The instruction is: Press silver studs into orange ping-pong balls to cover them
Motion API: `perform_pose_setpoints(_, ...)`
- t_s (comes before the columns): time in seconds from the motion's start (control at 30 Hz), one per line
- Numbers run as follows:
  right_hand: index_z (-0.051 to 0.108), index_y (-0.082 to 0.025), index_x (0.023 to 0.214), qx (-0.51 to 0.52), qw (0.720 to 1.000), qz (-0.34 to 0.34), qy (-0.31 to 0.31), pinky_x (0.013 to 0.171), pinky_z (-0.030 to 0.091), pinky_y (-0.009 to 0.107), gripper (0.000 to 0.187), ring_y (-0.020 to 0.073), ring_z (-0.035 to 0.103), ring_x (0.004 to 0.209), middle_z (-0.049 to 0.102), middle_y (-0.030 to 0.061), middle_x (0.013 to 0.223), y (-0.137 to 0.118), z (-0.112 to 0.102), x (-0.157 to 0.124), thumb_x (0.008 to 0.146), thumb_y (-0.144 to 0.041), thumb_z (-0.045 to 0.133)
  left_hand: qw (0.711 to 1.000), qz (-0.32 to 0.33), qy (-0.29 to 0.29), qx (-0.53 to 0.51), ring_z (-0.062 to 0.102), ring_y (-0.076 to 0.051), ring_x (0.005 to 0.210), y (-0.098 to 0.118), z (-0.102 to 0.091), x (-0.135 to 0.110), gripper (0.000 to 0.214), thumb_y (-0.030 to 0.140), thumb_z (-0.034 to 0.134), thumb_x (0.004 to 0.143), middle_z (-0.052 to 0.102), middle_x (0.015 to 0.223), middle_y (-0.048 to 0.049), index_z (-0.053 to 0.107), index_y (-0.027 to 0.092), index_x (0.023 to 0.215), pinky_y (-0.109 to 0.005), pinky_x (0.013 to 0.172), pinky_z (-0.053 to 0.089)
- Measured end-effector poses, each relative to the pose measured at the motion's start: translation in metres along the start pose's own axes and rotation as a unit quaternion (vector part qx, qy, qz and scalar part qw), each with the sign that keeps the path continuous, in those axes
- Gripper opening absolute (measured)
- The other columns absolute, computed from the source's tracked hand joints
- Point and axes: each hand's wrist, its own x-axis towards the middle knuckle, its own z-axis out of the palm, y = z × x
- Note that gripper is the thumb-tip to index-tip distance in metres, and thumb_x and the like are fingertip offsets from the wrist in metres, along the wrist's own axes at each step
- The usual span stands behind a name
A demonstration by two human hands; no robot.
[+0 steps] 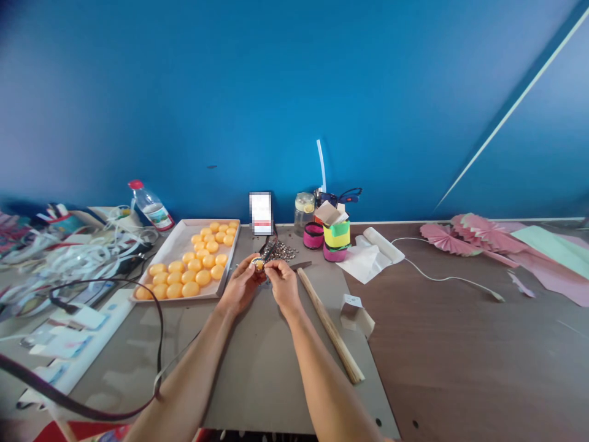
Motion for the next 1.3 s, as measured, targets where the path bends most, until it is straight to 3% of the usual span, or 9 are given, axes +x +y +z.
perform_pose_setpoints(0.23, 0.061, -0.02, 0.077, -0.015, 0.999, -0.01, -0.027, 0.069, 0.048, 0.028, 0.015, 0.0161, 0.058, 0.073, 0.065, 0.0013, 0.077, 0.005, 0.002, 0.0, 0.072, -0.034, 0.058, 1.0, 0.003, 0.017, 0.003, 0.06, -0.014, 0.078, -0.001, 0.005, -0.001, 0.034, 0.029, 0.077, 0.068, 0.066, 0.088, -0.0031, 0.065, 0.017, 0.097, -0.03, 0.076, 0.048)
perform_pose_setpoints(0.5, 0.058, -0.02, 0.074, 0.049, 0.998, 0.02, -0.03, 0.064, 0.046, 0.026, 0.014, 0.0134, 0.053, 0.063, 0.06, -0.0018, 0.069, 0.009, 0.004, 0.001, 0.07, -0.034, 0.059, 1.0, 0.004, 0.023, 0.019, 0.059, -0.012, 0.07, -0.002, 0.005, 0.0, 0.034, 0.029, 0.079, 0.065, 0.065, 0.08, -0.0011, 0.063, 0.017, 0.093, -0.028, 0.07, 0.046)
perform_pose_setpoints(0.83, 0.056, -0.021, 0.075, 0.04, 0.998, 0.032, -0.019, 0.06, 0.043, 0.026, 0.015, 0.0131, 0.05, 0.061, 0.057, -0.0021, 0.066, 0.011, 0.006, 0.001, 0.071, -0.035, 0.059, 0.998, 0.027, 0.028, 0.044, 0.057, -0.011, 0.063, -0.004, 0.007, 0.001, 0.038, 0.029, 0.081, 0.062, 0.064, 0.077, 0.0001, 0.06, 0.017, 0.092, -0.026, 0.064, 0.044)
perform_pose_setpoints(1.3, 0.051, -0.022, 0.07, 0.05, 0.997, 0.051, 0.003, 0.057, 0.038, 0.026, 0.019, 0.0133, 0.049, 0.058, 0.052, -0.0047, 0.059, 0.017, 0.005, 0.002, 0.069, -0.035, 0.064, 0.981, 0.079, 0.019, 0.177, 0.057, -0.013, 0.07, -0.015, -0.007, 0.004, 0.039, 0.039, 0.071, 0.073, 0.061, 0.084, -0.0011, 0.055, 0.018, 0.102, -0.028, 0.067, 0.048)
